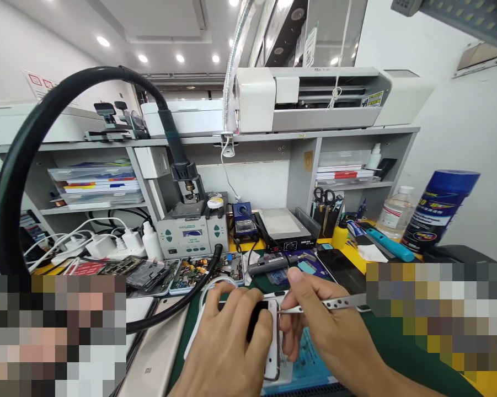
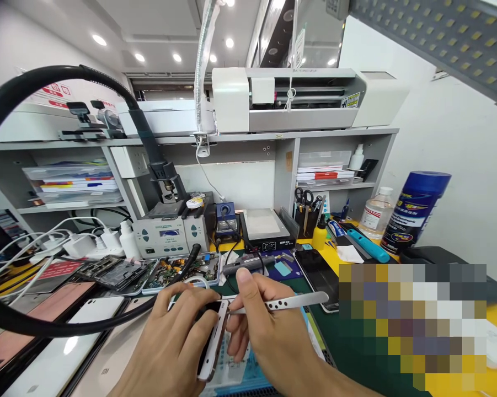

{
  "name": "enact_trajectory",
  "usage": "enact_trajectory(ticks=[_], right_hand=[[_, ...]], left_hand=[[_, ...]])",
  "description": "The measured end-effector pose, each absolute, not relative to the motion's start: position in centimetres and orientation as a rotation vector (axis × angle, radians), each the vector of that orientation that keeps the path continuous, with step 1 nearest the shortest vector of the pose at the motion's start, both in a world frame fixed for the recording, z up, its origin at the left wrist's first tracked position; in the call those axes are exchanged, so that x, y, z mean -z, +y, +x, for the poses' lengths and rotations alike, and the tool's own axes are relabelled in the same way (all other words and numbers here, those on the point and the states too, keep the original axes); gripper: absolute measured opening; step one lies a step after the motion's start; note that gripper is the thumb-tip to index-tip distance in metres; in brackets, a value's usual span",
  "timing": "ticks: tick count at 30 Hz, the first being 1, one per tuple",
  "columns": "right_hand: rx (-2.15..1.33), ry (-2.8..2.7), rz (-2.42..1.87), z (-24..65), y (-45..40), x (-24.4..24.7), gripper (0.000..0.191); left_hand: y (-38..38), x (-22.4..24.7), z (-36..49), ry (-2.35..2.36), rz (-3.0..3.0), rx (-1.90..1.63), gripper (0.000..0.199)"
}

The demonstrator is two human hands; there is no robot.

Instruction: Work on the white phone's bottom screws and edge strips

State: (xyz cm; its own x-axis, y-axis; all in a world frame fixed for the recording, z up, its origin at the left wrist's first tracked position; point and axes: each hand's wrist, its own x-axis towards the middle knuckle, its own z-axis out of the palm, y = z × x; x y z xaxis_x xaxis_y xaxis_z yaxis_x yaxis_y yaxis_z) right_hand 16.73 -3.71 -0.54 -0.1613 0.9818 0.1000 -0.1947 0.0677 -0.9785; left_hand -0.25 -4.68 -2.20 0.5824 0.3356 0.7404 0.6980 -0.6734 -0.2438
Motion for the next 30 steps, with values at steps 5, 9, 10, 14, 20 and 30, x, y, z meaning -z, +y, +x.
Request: enact_trajectory(ticks=[5, 9, 10, 14, 20, 30], right_hand=[[-1.359, -1.165, -0.903, 17.7, -3.0, -0.7, 0.053], [-1.480, -1.066, -0.913, 18.3, -2.6, -1.4, 0.051], [-1.507, -1.047, -0.921, 18.4, -2.5, -1.5, 0.051], [-1.600, -1.002, -0.928, 18.6, -2.4, -1.8, 0.049], [-1.714, -0.955, -0.914, 19.0, -2.1, -2.1, 0.048], [-1.743, -0.941, -0.938, 19.2, -2.1, -2.0, 0.044]], left_hand=[[-4.3, 2.1, -0.6, -0.886, -2.267, 0.969, 0.037], [-4.1, 2.2, -0.8, -0.896, -2.256, 1.016, 0.041], [-4.2, 2.3, -0.8, -0.892, -2.263, 1.028, 0.041], [-4.3, 2.3, -0.8, -0.886, -2.311, 1.083, 0.047], [-4.4, 2.6, -0.9, -0.897, -2.363, 1.173, 0.051], [-4.4, 2.8, -0.9, -0.888, -2.425, 1.217, 0.049]])
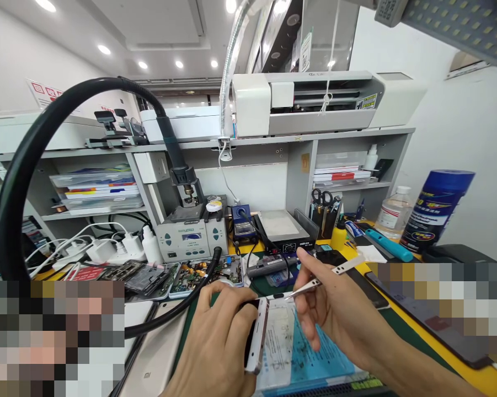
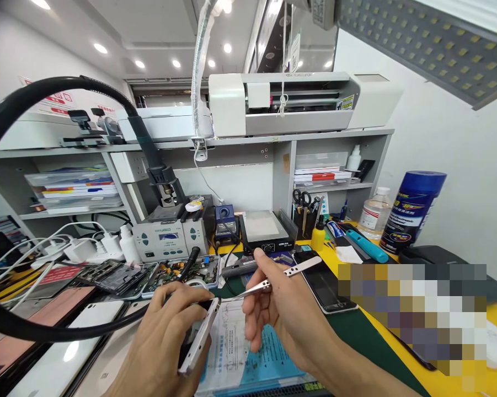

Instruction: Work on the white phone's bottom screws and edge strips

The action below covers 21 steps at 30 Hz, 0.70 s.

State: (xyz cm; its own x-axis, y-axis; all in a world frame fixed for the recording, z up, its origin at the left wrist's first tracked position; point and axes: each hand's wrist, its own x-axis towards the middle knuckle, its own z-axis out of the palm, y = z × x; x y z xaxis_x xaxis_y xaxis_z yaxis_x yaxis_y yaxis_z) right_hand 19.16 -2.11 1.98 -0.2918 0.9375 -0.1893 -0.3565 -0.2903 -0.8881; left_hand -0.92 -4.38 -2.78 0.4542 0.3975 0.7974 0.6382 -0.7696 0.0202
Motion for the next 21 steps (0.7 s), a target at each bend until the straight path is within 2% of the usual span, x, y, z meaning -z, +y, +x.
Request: enact_trajectory(ticks=[6, 13, 21], right_hand=[[-1.655, -0.954, -0.983, 18.85, -2.14, -2.24, 0.048], [-1.488, -1.059, -1.006, 18.68, -2.41, -2.00, 0.053], [-1.520, -1.014, -0.969, 18.79, -2.30, -2.12, 0.051]], left_hand=[[-4.57, 2.65, -1.03, -0.922, -2.476, 1.310, 0.055], [-4.52, 2.58, -0.80, -0.806, -2.455, 1.095, 0.060], [-4.62, 2.31, -1.09, -0.835, -2.386, 0.963, 0.073]])
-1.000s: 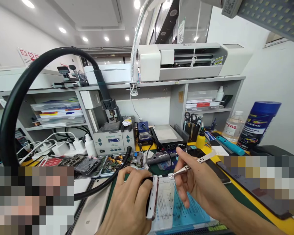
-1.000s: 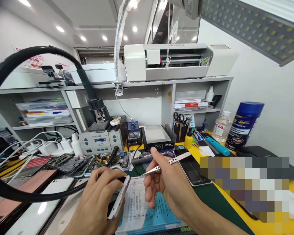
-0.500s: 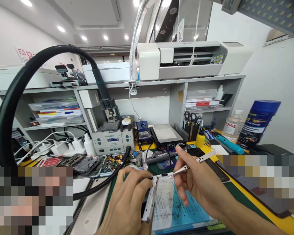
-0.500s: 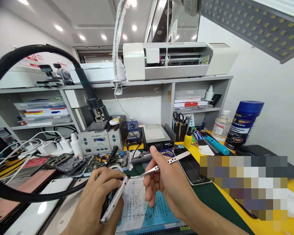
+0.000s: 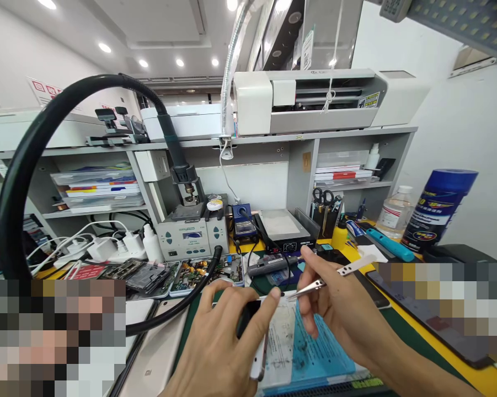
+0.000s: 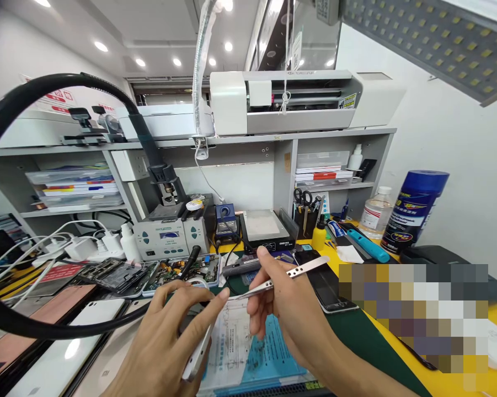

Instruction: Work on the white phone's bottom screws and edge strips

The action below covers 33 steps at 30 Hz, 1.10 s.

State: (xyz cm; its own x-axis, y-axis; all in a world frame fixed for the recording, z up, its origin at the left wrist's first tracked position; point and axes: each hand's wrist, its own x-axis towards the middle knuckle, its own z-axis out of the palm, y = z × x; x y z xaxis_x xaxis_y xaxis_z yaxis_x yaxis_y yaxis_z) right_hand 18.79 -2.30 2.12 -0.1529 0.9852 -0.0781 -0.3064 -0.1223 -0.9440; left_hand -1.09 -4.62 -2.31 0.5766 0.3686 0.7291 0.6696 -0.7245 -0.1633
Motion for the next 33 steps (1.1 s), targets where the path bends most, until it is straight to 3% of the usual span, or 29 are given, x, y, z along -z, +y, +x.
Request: enact_trajectory(ticks=[7, 14, 17, 20, 23, 25, 28, 33], right_hand=[[-1.523, -1.021, -0.962, 18.8, -2.3, -1.9, 0.051], [-1.508, -1.010, -0.951, 19.1, -2.2, -2.1, 0.047], [-1.501, -0.978, -0.944, 19.3, -1.9, -2.2, 0.046], [-1.506, -0.978, -0.961, 19.5, -1.9, -2.0, 0.047], [-1.531, -1.058, -0.941, 19.7, -1.8, -1.8, 0.051], [-1.540, -1.158, -0.901, 19.7, -1.7, -1.7, 0.058], [-1.538, -1.324, -0.880, 19.5, -1.4, -1.4, 0.060], [-1.578, -1.578, -0.928, 18.9, -1.5, -0.5, 0.042]], left_hand=[[-4.5, 2.3, -1.1, -0.907, -2.434, 1.037, 0.083], [-4.8, 2.4, -1.0, -1.015, -2.435, 1.083, 0.067], [-5.3, 1.9, -1.2, -1.180, -2.462, 1.472, 0.054], [-5.8, 0.6, -1.2, -1.591, -2.287, 2.126, 0.037], [-5.6, -1.0, -1.6, -1.946, -1.768, 2.898, 0.044], [-5.2, -1.8, -2.0, -1.900, -1.492, 3.289, 0.048], [-4.3, -2.1, -2.8, -1.762, -1.330, 3.636, 0.042], [-3.7, -1.8, -3.3, -1.596, -1.320, 3.869, 0.028]])
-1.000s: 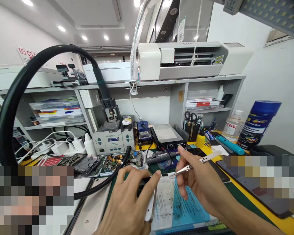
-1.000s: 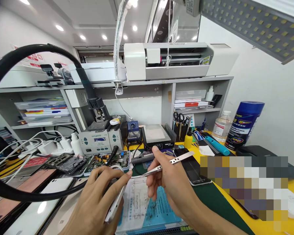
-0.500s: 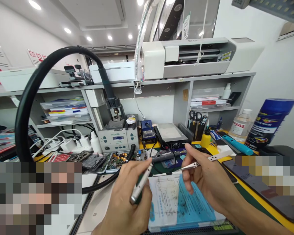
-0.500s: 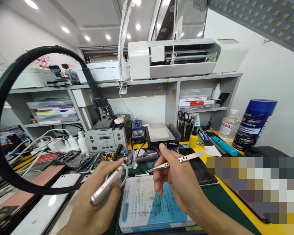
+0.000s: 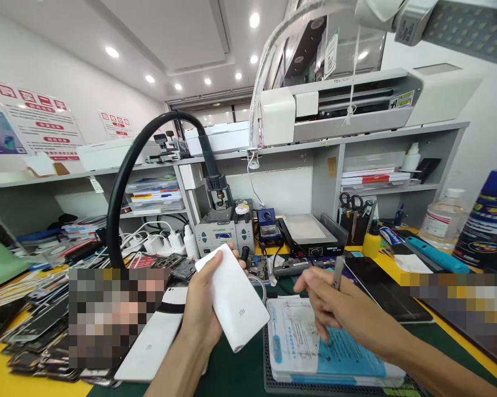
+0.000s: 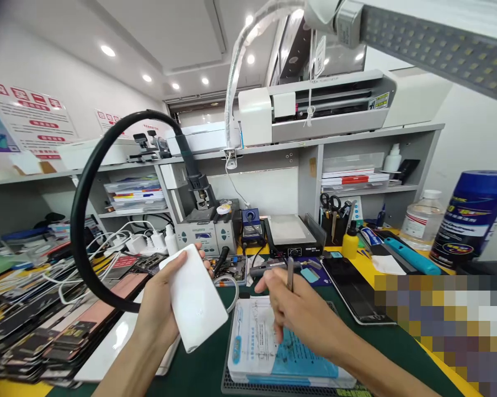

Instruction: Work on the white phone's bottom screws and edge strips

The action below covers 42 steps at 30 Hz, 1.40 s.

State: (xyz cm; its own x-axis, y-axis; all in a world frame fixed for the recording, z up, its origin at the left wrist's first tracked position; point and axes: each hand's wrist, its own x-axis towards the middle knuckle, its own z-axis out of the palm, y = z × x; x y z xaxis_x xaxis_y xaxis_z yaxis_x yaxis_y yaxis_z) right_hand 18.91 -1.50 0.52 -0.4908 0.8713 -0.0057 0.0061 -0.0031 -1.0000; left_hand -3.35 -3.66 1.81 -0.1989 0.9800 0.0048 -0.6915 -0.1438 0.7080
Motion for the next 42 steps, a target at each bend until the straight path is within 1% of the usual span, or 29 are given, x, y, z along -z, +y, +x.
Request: enact_trajectory(ticks=[4, 7, 12, 15, 18, 20, 22, 24, 26, 28, 33, 37, 38, 39, 40, 42], right_hand=[[-1.519, -1.885, -1.068, 18.8, -2.5, -0.9, 0.044], [-1.535, -1.976, -0.938, 18.9, -3.3, -1.4, 0.044], [-1.677, -1.808, -0.661, 19.4, -3.2, -1.4, 0.037], [-1.758, -1.670, -0.560, 19.8, -2.5, -1.0, 0.038], [-1.842, -1.570, -0.496, 20.2, -1.5, -0.7, 0.046], [-1.907, -1.538, -0.470, 20.5, -0.8, -0.5, 0.049], [-1.943, -1.541, -0.475, 20.7, -0.1, -0.2, 0.049], [-1.939, -1.574, -0.517, 20.9, 0.4, 0.0, 0.045], [-1.883, -1.624, -0.588, 20.9, 0.7, 0.1, 0.043], [-1.748, -1.670, -0.676, 20.9, 0.7, -0.1, 0.044], [-1.215, -1.763, -0.762, 20.6, -0.1, -0.6, 0.035], [-0.928, -1.801, -0.800, 19.8, -0.6, 0.1, 0.038], [-0.871, -1.793, -0.811, 19.6, -0.6, 0.4, 0.033], [-0.829, -1.786, -0.820, 19.4, -0.5, 0.6, 0.023], [-0.799, -1.776, -0.833, 19.3, -0.3, 0.8, 0.021], [-0.779, -1.738, -0.865, 19.4, 0.1, 0.9, 0.035]], left_hand=[[-3.8, -2.5, -2.7, 0.646, 0.589, -1.651, 0.023], [-3.6, -3.5, -1.4, 0.607, 0.632, -1.630, 0.022], [-2.9, -5.5, 1.5, 0.559, 0.757, -1.540, 0.029], [-3.0, -6.2, 2.6, 0.485, 0.842, -1.462, 0.032], [-3.2, -5.7, 2.8, 0.397, 0.914, -1.343, 0.041], [-3.1, -4.9, 2.7, 0.370, 0.938, -1.289, 0.042], [-2.8, -3.9, 2.6, 0.361, 0.945, -1.290, 0.043], [-2.3, -3.3, 2.5, 0.373, 0.936, -1.319, 0.042], [-1.9, -3.0, 2.4, 0.406, 0.916, -1.361, 0.037], [-1.5, -3.1, 2.2, 0.460, 0.892, -1.413, 0.032], [-0.5, -2.8, 1.9, 0.644, 0.860, -1.521, 0.024], [-0.5, -1.7, 2.9, 0.805, 0.873, -1.560, 0.027], [-0.7, -1.5, 3.2, 0.841, 0.884, -1.565, 0.029], [-0.9, -1.4, 3.4, 0.875, 0.900, -1.563, 0.032], [-1.2, -1.3, 3.4, 0.901, 0.916, -1.558, 0.034], [-1.4, -1.4, 3.1, 0.923, 0.952, -1.516, 0.033]])
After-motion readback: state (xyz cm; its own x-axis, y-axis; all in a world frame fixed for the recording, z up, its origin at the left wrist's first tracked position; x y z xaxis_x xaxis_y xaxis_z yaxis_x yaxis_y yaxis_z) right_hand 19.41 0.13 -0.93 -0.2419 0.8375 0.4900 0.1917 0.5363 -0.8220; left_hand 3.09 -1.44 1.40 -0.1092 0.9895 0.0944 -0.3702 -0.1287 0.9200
